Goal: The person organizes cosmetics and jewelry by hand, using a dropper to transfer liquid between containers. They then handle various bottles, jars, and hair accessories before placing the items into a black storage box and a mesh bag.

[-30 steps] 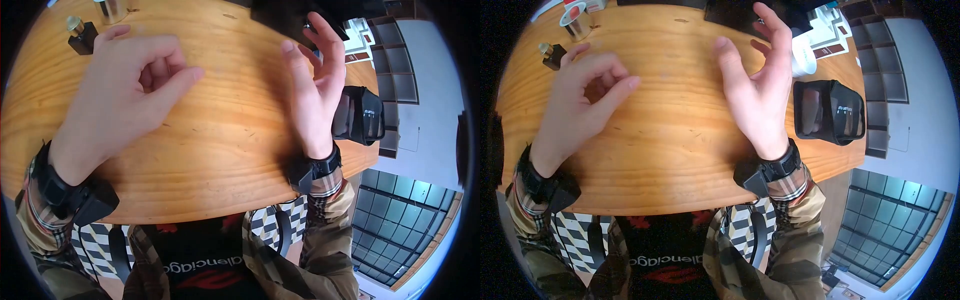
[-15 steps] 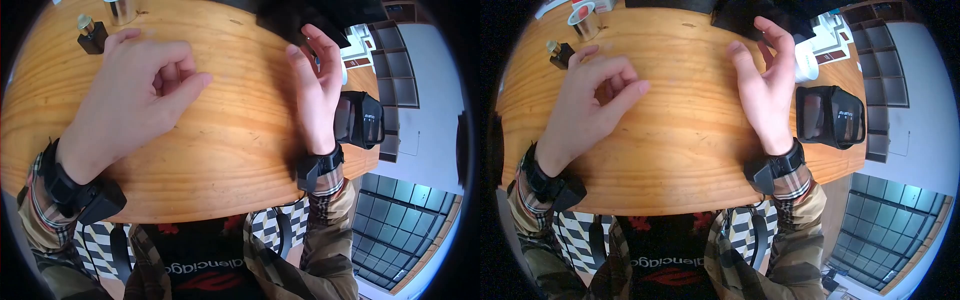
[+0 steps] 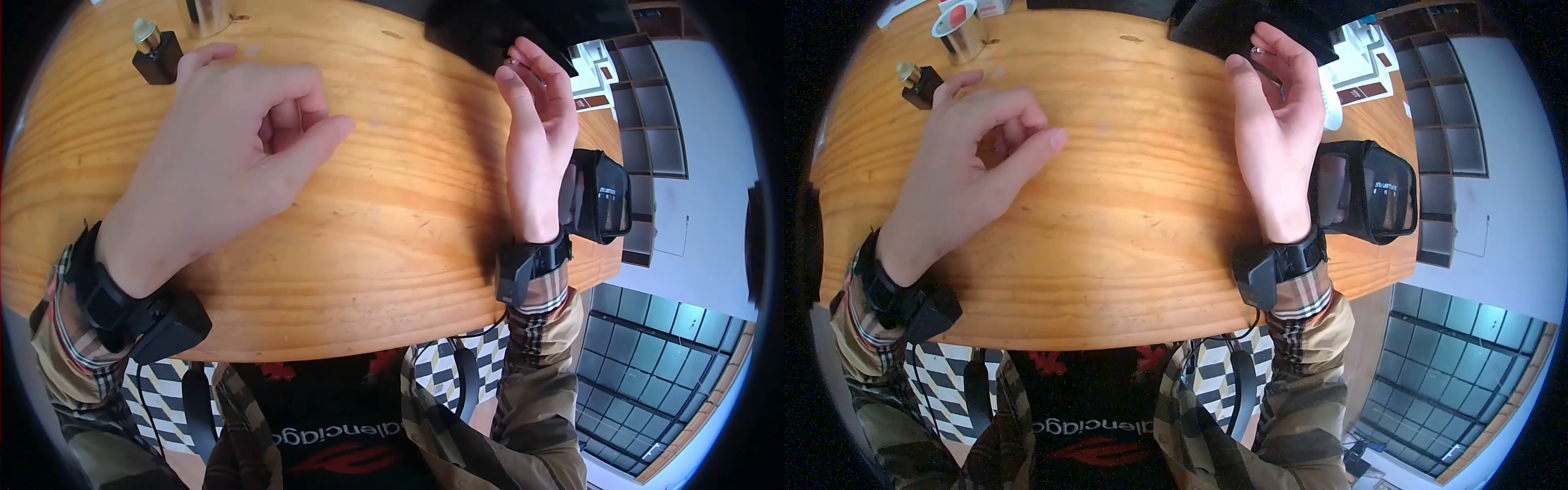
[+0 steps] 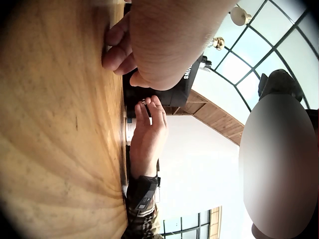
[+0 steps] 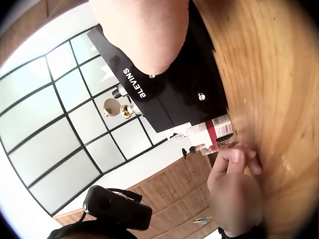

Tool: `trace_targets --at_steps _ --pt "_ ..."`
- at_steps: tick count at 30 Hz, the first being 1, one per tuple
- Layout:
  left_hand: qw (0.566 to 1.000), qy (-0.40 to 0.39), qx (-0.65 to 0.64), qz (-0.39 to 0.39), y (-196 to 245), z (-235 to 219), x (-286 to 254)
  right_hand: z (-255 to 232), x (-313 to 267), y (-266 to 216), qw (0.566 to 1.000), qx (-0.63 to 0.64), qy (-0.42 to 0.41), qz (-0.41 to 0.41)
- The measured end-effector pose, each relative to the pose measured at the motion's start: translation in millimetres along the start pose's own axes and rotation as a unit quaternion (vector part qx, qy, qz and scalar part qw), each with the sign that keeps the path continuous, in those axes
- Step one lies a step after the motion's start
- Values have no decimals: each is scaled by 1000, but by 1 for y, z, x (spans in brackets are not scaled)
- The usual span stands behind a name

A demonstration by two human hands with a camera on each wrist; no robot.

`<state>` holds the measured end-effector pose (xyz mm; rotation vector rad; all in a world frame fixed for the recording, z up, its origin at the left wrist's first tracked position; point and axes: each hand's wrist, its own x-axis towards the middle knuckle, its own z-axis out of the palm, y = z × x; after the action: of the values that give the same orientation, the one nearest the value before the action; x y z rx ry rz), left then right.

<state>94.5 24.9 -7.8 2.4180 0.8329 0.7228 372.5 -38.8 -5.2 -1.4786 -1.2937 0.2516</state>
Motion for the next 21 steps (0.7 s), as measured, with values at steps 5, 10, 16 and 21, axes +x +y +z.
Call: trace_targets --at_steps 5,10,16,21 --pt "1000 1 -8 -5 1 0 0 -3 3 0 1000 25 15 10" --pt "1000 -7 2 -6 1 -1 0 -4 3 -2 999 31 28 21" --pt "1000 -9 4 -6 0 -2 -1 -6 0 -3 1000 9 1 11" --pt "1000 -3 4 -4 -3 -12 -16 6 -10 -13 991 -48 46 -112"
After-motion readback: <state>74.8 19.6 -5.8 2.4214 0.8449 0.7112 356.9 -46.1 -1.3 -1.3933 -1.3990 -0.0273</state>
